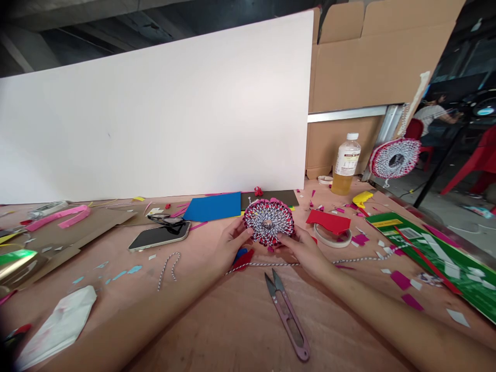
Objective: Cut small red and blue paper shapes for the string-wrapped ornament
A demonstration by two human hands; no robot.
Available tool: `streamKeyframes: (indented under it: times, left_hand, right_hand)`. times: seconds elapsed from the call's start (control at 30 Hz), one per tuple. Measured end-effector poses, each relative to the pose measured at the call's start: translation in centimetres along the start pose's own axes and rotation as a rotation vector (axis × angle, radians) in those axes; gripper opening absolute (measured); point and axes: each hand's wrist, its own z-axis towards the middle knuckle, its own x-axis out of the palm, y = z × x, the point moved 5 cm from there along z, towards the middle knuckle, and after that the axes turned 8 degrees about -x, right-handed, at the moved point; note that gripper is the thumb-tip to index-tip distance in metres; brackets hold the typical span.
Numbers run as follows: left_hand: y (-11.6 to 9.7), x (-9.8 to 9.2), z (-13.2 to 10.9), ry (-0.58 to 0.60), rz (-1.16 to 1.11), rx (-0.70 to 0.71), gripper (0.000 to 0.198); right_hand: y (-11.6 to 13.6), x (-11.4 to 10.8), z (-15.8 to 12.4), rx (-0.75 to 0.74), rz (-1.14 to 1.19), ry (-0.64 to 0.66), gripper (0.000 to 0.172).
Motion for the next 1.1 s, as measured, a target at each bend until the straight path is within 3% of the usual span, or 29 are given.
streamKeyframes:
  times: [0.2, 0.33, 0.43, 0.53, 0.63, 0.73, 0.8, 0.93, 1.03, 1.1]
  left_hand:
    - [-0.6, 0.1, -0.7, -0.015, 0.064, 0.089, 0.041]
    - [-2.8, -1.7, -0.7, -0.212, 0.311, 0.21, 0.035]
    - [-5.0, -4.4, -0.8, -0.268, 0.439, 0.221, 0.021]
    - [-6.6, -8.4, -2.2, -0.266, 0.565, 0.133, 0.02]
    - [-7.3, -12.8, -5.6, -0.29, 0.734, 0.017, 0.016]
    - [-7.4, -15.3, -10.2, -0.263, 0.857, -0.088, 0.011]
    - [-7.0, -15.2, -13.2, -0.17, 0.914, -0.162, 0.01]
    - [-5.9, -12.5, -17.9, 0.108, 1.04, -0.282, 0.018]
    - [-5.9, -10.5, -19.2, 0.191, 1.128, -0.163, 0.025]
    - [-5.7, -9.7, -19.2, 0.234, 1.229, -0.05, 0.029]
  right_hand:
    - [-0.2, -0.8, 0.1, -0.006, 0.054, -0.108, 0.024]
    - [-0.5, -2.0, 0.3, -0.01, 0.113, -0.229, 0.023]
    - [-0.7, -2.2, 0.3, 0.007, 0.121, -0.252, 0.025]
    - [-0.7, -1.8, 0.1, 0.026, 0.1, -0.232, 0.027]
    - [-0.7, -1.6, -0.3, 0.039, 0.06, -0.204, 0.026]
    - [-0.6, -1.8, -0.5, 0.041, 0.009, -0.173, 0.021]
    - [-0.2, -1.7, -0.8, 0.026, -0.04, -0.147, 0.02]
    - [1.0, 0.6, -2.4, 0.017, -0.091, -0.06, 0.024]
    - [1.4, 3.7, -5.1, 0.153, -0.03, -0.008, 0.029]
    - [1.3, 5.6, -7.1, 0.328, -0.061, 0.082, 0.039]
